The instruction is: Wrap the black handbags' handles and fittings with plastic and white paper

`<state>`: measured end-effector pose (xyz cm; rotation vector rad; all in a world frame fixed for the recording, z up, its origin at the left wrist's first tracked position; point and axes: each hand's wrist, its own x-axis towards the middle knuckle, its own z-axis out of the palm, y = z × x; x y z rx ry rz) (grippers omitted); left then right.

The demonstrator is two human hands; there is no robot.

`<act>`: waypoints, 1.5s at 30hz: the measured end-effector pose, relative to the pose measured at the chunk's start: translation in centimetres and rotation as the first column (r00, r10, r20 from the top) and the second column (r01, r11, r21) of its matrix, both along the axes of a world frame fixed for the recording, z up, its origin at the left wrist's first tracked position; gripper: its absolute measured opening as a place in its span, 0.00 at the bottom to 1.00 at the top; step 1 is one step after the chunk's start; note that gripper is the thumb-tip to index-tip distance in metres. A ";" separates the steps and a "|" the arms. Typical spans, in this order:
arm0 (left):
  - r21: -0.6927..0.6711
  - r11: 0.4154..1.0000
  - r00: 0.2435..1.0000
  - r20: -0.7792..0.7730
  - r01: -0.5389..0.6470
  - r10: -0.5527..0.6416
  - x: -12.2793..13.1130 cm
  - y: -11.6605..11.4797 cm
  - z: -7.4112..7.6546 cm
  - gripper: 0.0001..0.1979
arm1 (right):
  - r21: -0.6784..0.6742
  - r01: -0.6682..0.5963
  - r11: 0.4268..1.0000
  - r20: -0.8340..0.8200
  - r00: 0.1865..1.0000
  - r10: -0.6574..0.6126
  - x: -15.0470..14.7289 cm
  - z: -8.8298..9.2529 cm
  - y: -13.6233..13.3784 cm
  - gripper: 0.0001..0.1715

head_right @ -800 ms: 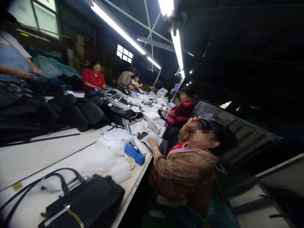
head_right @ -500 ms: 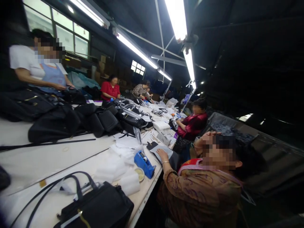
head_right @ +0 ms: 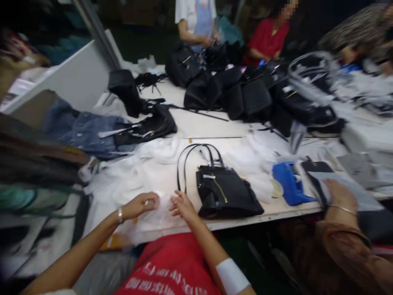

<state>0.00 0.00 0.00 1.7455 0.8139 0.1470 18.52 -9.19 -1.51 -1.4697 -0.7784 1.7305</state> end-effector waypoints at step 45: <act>-0.241 0.899 0.900 0.154 -0.365 0.407 0.7 -6.2 -0.5 0.08 | 0.196 0.016 0.981 0.438 0.893 -0.102 -1.5 -1.4 -1.8 0.19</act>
